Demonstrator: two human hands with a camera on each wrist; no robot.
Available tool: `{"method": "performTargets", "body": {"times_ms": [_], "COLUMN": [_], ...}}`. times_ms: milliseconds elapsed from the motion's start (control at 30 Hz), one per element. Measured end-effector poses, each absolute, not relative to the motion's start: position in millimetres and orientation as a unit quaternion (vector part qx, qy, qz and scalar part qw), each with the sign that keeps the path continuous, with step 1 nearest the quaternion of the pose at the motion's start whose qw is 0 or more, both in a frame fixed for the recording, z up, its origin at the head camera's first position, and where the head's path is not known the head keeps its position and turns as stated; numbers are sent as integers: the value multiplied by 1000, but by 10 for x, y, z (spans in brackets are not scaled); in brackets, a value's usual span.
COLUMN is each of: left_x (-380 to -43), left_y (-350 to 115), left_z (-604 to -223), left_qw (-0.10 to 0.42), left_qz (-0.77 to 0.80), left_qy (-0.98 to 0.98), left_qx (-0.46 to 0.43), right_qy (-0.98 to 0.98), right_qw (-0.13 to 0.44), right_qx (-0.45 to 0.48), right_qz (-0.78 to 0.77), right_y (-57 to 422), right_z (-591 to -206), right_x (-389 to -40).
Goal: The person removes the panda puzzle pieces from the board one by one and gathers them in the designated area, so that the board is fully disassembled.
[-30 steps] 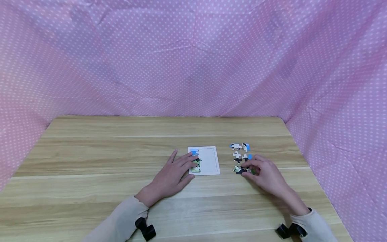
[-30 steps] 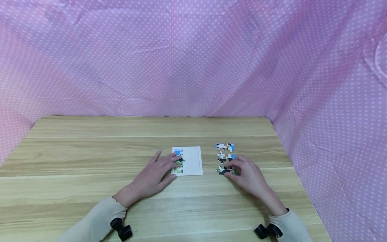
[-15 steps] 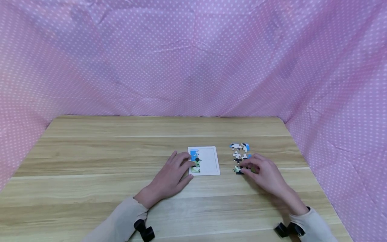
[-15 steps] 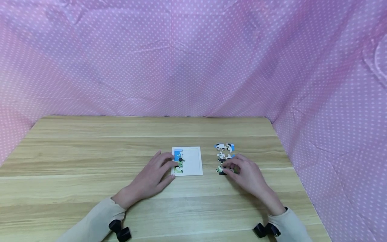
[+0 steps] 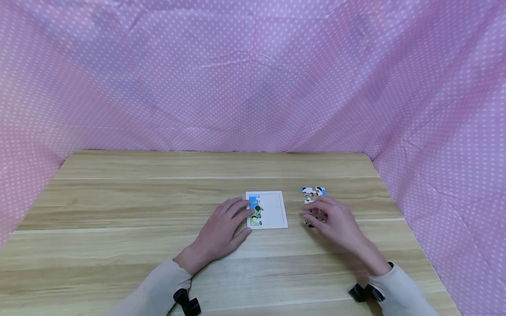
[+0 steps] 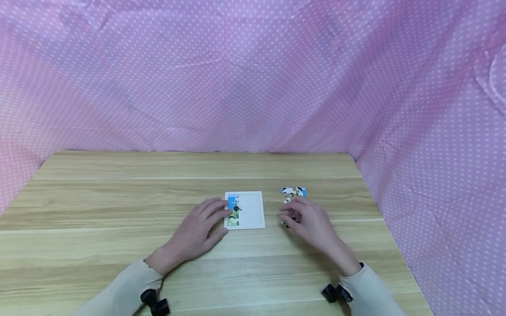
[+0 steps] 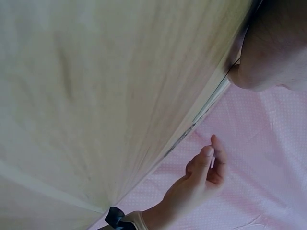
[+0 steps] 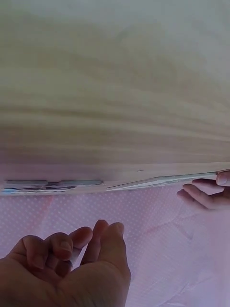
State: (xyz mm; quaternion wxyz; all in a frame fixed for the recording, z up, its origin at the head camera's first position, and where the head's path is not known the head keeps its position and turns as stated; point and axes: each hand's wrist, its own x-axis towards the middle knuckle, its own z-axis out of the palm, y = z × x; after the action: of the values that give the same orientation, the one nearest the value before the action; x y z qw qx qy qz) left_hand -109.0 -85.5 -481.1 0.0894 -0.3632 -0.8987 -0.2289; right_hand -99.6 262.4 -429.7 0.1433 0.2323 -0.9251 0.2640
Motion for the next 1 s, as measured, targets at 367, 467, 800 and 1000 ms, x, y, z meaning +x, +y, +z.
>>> {"method": "performTargets", "body": {"times_ms": [367, 467, 800, 1000], "left_x": [-1093, -1092, -1091, -1083], "left_y": [-858, -857, -857, -854], "left_z": [-4830, -4831, -4815, -4782], "left_qw": [90, 89, 63, 43], "left_qz": [-223, -221, -215, -225], "left_qy": [-902, -904, -911, -914], "left_qx": [-357, -355, -345, -336], "right_qy": [-924, -926, -924, -929], "right_qw": [128, 110, 58, 32], "right_qx": [236, 229, 216, 208], "right_qz": [271, 278, 309, 304], "right_y": [2296, 2229, 2008, 1859], "right_z": [-4195, -4185, -4153, -4145], "right_x": [-1146, -1190, -1337, -1446]}}
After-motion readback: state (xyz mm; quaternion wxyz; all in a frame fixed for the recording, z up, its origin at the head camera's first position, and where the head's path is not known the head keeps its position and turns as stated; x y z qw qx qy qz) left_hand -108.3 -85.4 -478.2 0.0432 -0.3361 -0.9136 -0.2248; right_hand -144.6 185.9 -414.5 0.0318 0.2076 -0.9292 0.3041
